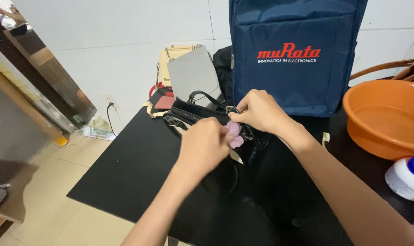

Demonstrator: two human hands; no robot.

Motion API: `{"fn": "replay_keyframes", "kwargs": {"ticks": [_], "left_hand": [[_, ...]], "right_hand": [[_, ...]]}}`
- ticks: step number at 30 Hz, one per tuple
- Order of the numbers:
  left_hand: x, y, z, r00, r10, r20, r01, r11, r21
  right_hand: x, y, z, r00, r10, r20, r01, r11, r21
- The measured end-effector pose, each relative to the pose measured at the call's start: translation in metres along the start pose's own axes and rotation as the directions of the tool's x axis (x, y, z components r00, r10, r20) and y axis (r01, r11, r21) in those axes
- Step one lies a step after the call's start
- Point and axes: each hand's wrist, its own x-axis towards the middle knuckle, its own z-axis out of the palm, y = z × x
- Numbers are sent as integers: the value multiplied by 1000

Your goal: The person cleans a white and black handbag using a purple cloth. They wipe the exterior, handles, and zipper area, rotating the bag to access different sides. A spray bottle is briefly picked up and set down.

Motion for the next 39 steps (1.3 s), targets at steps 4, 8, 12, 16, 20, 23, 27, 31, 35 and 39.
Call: {"fn": "replay_keyframes", "kwargs": {"ticks": [4,8,12,16,20,23,27,31,35,39], "left_hand": [[11,-25,-11,991,-121,-53,122,993,7],[22,-31,-15,929,-266,-257,263,964,-44],[35,-27,8,924,-265,-274,263,964,-46],[38,-10,21,956,-203,-211,184,977,-106],[48,-7,50,981,-15,-195,13,1000,-12],[50,-6,59,970,79,-229,-69,996,49],[35,-8,46,969,161,-186,-154,987,51],[13,-23,18,974,193,-117,-194,981,2],[-12,-28,2,993,61,-98,-56,997,55],[-33,-37,-3,993,-45,-108,46,999,12]], "right_hand": [[-7,-4,-4,1000,1,27,-2,999,45],[-10,-7,-7,999,24,29,-25,998,57],[-11,-7,-11,998,60,36,-61,998,33],[-1,14,-7,997,81,17,-82,995,62],[-3,14,-10,999,47,6,-47,998,41],[-17,-2,-21,999,34,-2,-33,998,59],[-20,-8,-23,1000,-10,-5,10,999,46],[-15,-18,-11,999,-33,-7,33,999,31],[-23,-30,1,999,-51,-5,51,998,-31],[-31,-48,2,991,-109,84,115,991,-69]]}}
